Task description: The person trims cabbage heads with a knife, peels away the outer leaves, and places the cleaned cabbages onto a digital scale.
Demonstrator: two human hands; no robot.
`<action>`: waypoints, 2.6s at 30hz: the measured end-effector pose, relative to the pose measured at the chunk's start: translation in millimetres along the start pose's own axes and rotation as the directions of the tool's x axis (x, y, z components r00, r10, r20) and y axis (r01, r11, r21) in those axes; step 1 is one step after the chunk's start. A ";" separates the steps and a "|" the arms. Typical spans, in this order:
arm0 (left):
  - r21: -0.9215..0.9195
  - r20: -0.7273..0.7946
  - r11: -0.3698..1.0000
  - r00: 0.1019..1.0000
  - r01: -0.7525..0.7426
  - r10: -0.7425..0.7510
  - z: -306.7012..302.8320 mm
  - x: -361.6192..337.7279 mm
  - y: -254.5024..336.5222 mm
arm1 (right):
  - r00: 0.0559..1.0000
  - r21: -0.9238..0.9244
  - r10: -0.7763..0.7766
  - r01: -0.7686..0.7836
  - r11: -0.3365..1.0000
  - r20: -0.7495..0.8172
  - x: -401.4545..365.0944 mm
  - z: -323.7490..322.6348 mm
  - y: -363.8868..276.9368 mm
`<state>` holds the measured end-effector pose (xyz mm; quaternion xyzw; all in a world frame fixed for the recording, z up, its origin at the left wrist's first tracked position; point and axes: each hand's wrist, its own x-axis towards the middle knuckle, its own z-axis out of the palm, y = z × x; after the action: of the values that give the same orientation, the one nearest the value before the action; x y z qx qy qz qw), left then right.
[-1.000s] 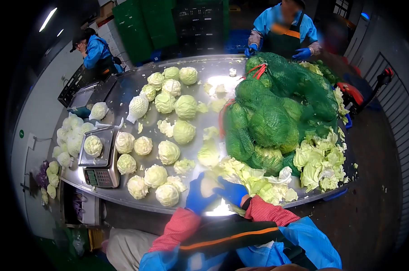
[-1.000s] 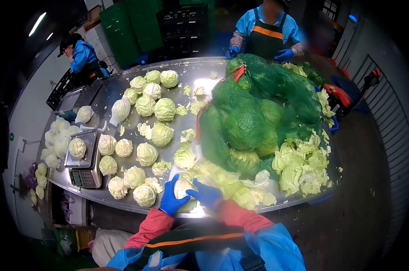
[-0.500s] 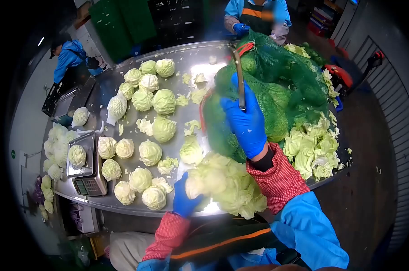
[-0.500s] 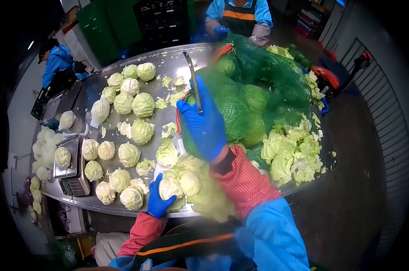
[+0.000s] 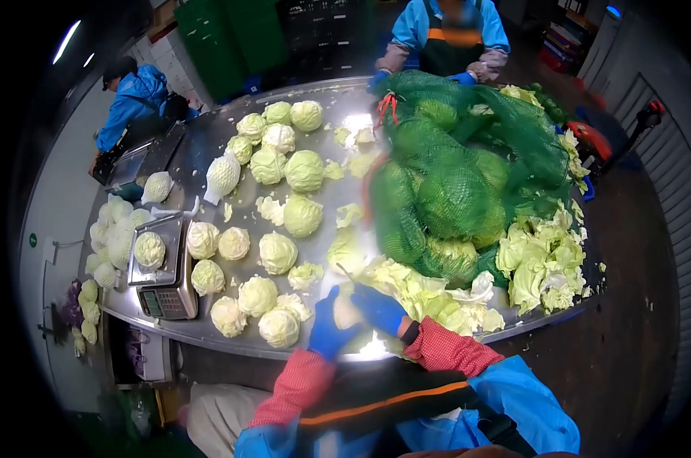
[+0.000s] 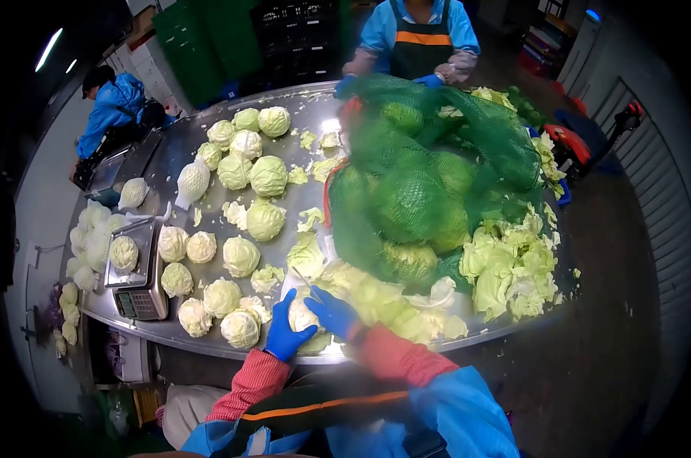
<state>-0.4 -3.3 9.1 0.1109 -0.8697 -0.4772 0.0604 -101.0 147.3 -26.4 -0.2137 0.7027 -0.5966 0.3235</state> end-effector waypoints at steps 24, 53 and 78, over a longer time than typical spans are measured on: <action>-0.004 0.108 0.999 0.994 -0.034 0.035 -11.1 5.7 7.6 | 0.968 0.297 0.051 0.025 0.954 -0.246 111.0 -127.6 -107.9; -0.170 0.056 0.980 0.994 0.100 -0.092 -18.9 0.9 -15.5 | 0.988 -0.398 -0.133 0.091 0.913 -0.081 -17.5 -3.7 25.8; 0.047 0.090 0.984 0.980 0.172 -0.176 -6.6 13.8 -14.1 | 0.998 -0.629 -0.052 0.011 0.777 -0.046 -41.8 -14.3 -64.8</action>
<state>-10.4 -19.5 0.7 0.1652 -0.8676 -0.4684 -0.0245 -87.5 173.2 46.4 -0.3026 0.8671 -0.3399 0.2023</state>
